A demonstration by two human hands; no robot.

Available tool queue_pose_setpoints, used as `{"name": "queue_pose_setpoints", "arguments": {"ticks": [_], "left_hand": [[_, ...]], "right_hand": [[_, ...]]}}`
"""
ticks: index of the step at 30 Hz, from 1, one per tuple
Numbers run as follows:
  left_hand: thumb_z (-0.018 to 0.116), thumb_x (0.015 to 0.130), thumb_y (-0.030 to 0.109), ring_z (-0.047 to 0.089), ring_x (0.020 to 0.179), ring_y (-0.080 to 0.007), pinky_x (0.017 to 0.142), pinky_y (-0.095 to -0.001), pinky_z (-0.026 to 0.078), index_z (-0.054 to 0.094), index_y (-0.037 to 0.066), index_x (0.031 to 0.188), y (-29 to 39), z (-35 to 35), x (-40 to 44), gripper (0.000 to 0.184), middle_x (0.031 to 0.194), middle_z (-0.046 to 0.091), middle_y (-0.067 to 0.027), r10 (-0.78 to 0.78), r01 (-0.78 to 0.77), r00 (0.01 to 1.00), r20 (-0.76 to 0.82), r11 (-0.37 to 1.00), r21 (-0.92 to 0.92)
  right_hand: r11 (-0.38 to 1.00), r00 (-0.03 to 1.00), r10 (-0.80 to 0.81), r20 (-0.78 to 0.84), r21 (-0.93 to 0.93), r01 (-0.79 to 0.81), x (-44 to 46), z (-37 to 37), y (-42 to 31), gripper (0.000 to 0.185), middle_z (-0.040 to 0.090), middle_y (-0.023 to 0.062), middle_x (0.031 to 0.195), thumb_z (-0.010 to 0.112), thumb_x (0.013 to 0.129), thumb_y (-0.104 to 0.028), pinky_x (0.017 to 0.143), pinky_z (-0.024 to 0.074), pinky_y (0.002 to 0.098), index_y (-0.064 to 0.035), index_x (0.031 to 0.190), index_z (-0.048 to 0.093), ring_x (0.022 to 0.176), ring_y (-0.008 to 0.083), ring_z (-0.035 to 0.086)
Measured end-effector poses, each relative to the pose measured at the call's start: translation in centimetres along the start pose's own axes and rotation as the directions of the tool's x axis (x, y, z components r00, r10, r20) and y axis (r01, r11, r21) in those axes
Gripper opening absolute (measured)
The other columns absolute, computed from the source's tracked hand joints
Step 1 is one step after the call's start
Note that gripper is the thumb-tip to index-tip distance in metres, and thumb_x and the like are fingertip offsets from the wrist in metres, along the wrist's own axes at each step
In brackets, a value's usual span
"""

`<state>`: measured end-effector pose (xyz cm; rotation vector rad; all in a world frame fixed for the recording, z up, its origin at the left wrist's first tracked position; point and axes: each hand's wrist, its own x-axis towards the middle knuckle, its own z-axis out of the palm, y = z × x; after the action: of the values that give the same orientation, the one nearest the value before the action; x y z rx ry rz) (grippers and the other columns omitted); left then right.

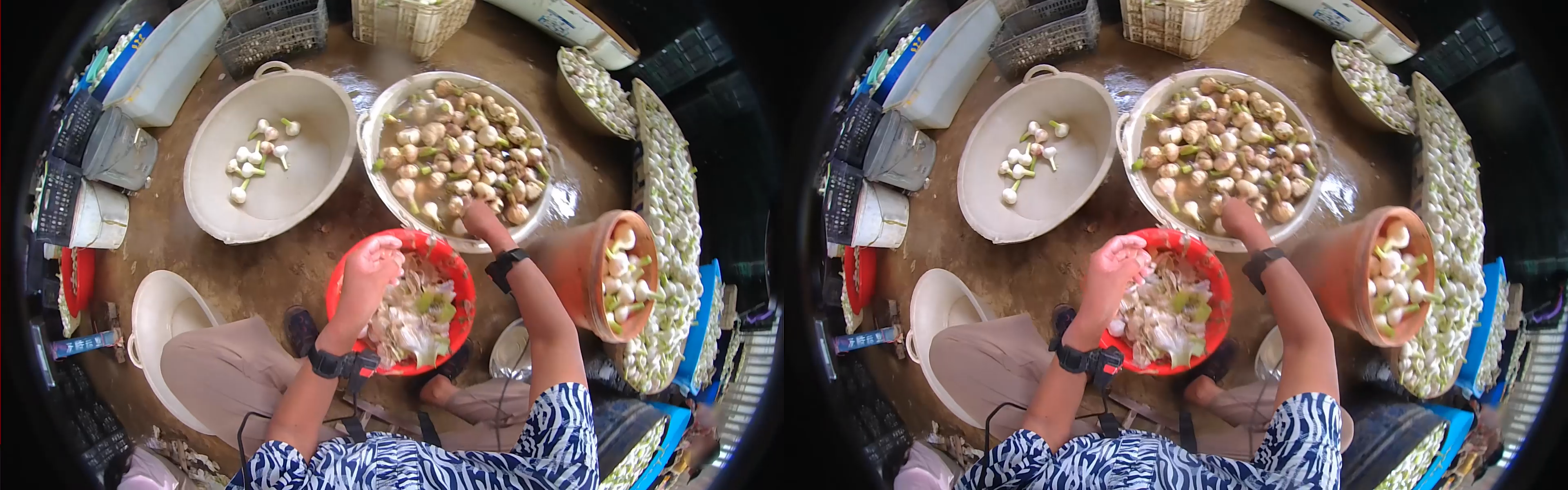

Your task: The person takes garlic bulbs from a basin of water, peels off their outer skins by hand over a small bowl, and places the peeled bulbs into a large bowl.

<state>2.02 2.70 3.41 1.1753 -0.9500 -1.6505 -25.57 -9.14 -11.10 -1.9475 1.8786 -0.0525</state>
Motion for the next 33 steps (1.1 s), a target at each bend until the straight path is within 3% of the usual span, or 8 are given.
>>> {"name": "queue_pose_setpoints", "arguments": {"ticks": [9,12,15,19,21,26,30,33], "left_hand": [[0.054,0.087,0.010,0.055,0.066,-0.0078,0.057,-0.0198,0.045,0.053,0.000,0.106,0.0,-0.4,3.5,0.022,0.083,0.057,-0.0030,-0.053,0.059,0.993,0.109,0.997,-0.055],[0.051,0.092,0.026,0.057,0.069,-0.0108,0.059,-0.0216,0.047,0.050,0.000,0.112,0.6,0.8,3.9,0.033,0.086,0.059,-0.0064,-0.151,0.160,0.982,0.115,0.985,-0.069],[0.046,0.094,0.040,0.054,0.061,-0.0104,0.050,-0.0213,0.045,0.050,0.003,0.113,0.0,2.2,4.5,0.041,0.084,0.058,-0.0059,-0.240,0.267,0.952,0.191,0.954,-0.135],[0.044,0.096,0.033,0.048,0.049,-0.0072,0.037,-0.0183,0.036,0.055,0.005,0.105,-2.1,2.1,3.1,0.030,0.077,0.057,-0.0020,-0.199,0.296,0.912,0.358,0.924,-0.242],[0.047,0.096,0.028,0.044,0.045,-0.0053,0.035,-0.0167,0.032,0.056,0.005,0.097,-1.2,2.4,0.1,0.025,0.071,0.055,0.0001,-0.185,0.240,0.945,0.268,0.952,-0.189],[0.052,0.094,0.029,0.044,0.047,-0.0041,0.037,-0.0172,0.033,0.055,0.005,0.093,-1.6,1.3,-4.1,0.024,0.071,0.053,0.0015,-0.146,0.155,0.978,0.147,0.986,-0.057],[0.057,0.090,0.034,0.046,0.052,-0.0034,0.040,-0.0168,0.035,0.055,0.008,0.094,-1.3,0.1,-6.5,0.027,0.073,0.053,0.0026,-0.079,0.110,0.971,0.228,0.986,-0.126],[0.060,0.089,0.034,0.047,0.056,-0.0029,0.046,-0.0157,0.038,0.055,0.006,0.104,-0.7,-0.1,-8.0,0.032,0.079,0.055,0.0035,0.028,0.059,0.951,0.308,0.961,-0.271]], "right_hand": [[0.999,0.989,0.007,0.148,-0.042,-0.001,3.2,-2.8,0.3,0.021,0.063,0.0234,0.081,0.065,0.070,-0.017,0.066,0.0489,0.0425,-0.0019,0.084,0.067,0.073,0.0364,0.062],[0.737,0.996,-0.036,0.077,0.676,-0.025,-1.9,-5.5,-1.5,0.018,0.067,0.0062,0.080,0.071,0.073,-0.010,0.064,0.0467,0.0289,-0.0002,0.088,0.067,0.069,0.0137,0.059],[0.609,0.997,-0.064,0.036,0.793,0.011,-8.6,-8.7,-7.2,0.016,0.065,0.0023,0.079,0.069,0.078,-0.009,0.064,0.0467,0.0254,0.0011,0.089,0.067,0.072,0.0093,0.058],[0.793,0.979,-0.172,-0.107,0.575,0.202,-15.0,-9.5,-12.7,0.009,0.066,0.0103,0.071,0.066,0.074,-0.006,0.066,0.0485,0.0280,-0.0003,0.081,0.067,0.066,0.0181,0.063],[0.912,0.898,-0.392,-0.202,0.047,0.408,-17.2,-9.6,-14.4,0.003,0.063,0.0112,0.066,0.064,0.070,-0.007,0.063,0.0491,0.0343,-0.0039,0.071,0.063,0.065,0.0264,0.063],[0.835,0.761,-0.543,-0.354,-0.135,0.533,-20.6,-8.1,-16.9,0.002,0.059,0.0122,0.064,0.059,0.070,-0.006,0.054,0.0468,0.0390,-0.0044,0.070,0.058,0.061,0.0316,0.059],[0.894,0.827,-0.394,-0.402,0.040,0.446,-22.1,-7.7,-16.9,0.005,0.063,0.0070,0.066,0.057,0.074,-0.003,0.054,0.0463,0.0327,-0.0039,0.072,0.061,0.059,0.0225,0.060],[0.624,0.979,-0.087,-0.182,0.756,0.196,-23.1,-8.0,-16.8,0.007,0.057,0.0080,0.063,0.064,0.078,-0.005,0.055,0.0435,0.0288,0.0013,0.082,0.065,0.058,0.0090,0.049]]}}
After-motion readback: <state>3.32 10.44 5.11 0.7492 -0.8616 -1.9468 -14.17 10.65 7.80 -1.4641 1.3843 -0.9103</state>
